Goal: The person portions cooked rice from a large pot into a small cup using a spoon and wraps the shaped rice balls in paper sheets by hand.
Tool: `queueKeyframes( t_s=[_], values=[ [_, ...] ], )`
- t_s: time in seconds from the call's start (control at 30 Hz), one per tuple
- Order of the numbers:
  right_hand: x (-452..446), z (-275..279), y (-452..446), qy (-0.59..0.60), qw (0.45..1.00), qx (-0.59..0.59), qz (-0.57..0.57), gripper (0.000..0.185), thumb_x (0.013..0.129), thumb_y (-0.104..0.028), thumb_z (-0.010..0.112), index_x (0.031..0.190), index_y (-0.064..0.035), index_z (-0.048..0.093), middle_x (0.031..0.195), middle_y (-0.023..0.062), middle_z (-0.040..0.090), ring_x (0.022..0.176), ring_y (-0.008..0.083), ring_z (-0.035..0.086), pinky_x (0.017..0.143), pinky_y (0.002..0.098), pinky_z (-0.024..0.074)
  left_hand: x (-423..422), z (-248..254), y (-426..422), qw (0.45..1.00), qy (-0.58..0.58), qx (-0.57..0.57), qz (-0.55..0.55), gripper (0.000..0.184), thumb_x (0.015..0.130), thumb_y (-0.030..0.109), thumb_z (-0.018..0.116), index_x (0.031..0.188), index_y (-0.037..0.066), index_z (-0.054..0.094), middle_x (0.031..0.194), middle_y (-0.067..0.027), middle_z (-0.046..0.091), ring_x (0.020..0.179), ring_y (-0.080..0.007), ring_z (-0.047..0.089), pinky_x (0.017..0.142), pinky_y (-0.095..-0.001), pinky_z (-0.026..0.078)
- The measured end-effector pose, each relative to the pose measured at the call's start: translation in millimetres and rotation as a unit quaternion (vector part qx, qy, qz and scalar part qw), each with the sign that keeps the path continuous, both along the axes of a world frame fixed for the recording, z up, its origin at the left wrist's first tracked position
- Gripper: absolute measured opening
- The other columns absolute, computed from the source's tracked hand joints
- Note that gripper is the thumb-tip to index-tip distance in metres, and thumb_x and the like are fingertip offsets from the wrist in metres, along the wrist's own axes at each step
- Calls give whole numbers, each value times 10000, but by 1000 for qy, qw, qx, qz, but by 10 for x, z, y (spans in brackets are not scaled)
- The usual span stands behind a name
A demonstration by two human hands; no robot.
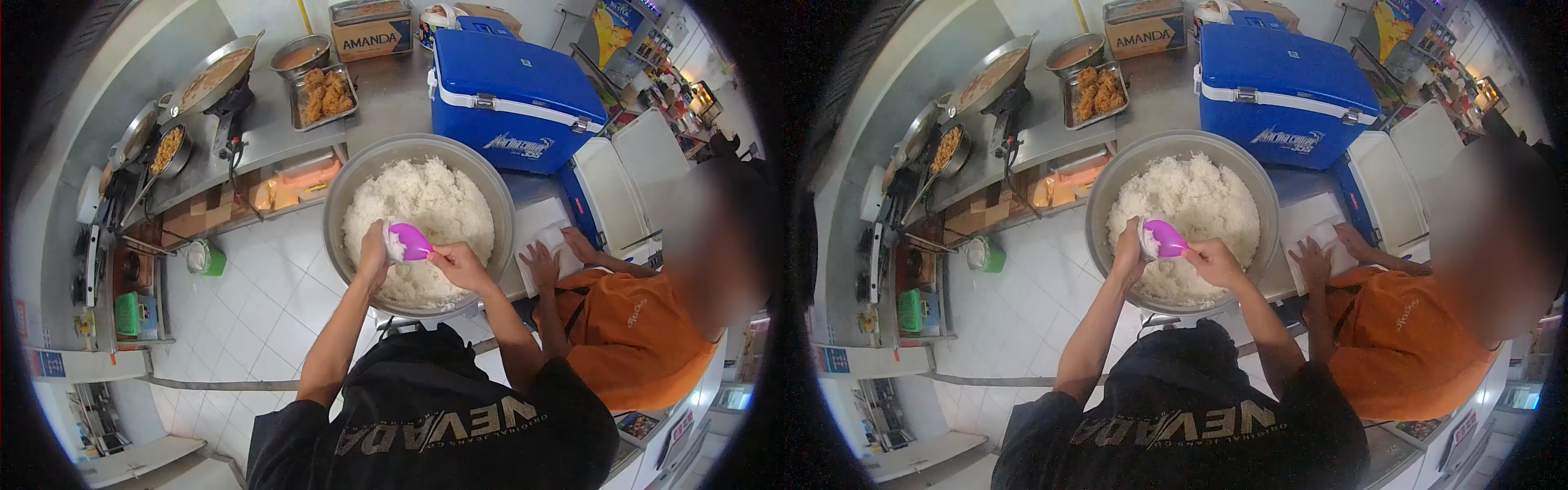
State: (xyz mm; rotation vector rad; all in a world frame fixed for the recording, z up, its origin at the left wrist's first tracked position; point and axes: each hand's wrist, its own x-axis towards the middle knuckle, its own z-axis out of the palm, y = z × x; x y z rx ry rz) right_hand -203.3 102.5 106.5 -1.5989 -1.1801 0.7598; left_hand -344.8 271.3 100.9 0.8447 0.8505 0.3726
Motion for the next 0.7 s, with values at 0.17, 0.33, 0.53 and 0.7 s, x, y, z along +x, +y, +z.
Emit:
queueKeyframes(
  t_s=[0.17, 0.33, 0.53, 0.7],
  values=[
    [-4, 358, -254, -128, 976, -41, -172, 258, 947, -145, 631, 1127, 31, 686, 687, 145, 653, 582, 155, 593, 529, 330, 440, -130, 240, 38, 992, -90, -80, 27, 493, 1013, 411, 381, 1303, 49, 550, 1223, -131, 637, 1137, -243, 620, 949, -471, 505],
    [24, 286, -277, -476, 833, -235, -153, 385, 938, -150, 558, 1305, -44, 611, 738, 134, 681, 633, 295, 671, 554, 408, 530, -217, 243, 165, 993, -69, -92, -17, 459, 981, 416, 427, 1266, 96, 592, 1222, -88, 653, 1138, -233, 618, 949, -471, 504],
    [-33, 303, -37, -480, 865, -22, -144, 410, 885, -43, 566, 1287, -83, 633, 857, 114, 695, 593, 294, 661, 524, 411, 528, -88, 197, 68, 993, -58, -97, -35, 428, 949, 428, 444, 1207, 140, 630, 1158, -61, 677, 1069, -215, 641, 889, -453, 514],
    [31, 138, -134, -515, 855, -17, -62, 539, 824, -16, 592, 1360, -54, 560, 1077, 135, 687, 640, 271, 681, 568, 402, 563, -136, 154, 115, 993, -42, -99, -51, 437, 1000, 408, 376, 1261, 130, 589, 1218, -88, 653, 1118, -254, 635, 927, -540, 522]
  ],
)
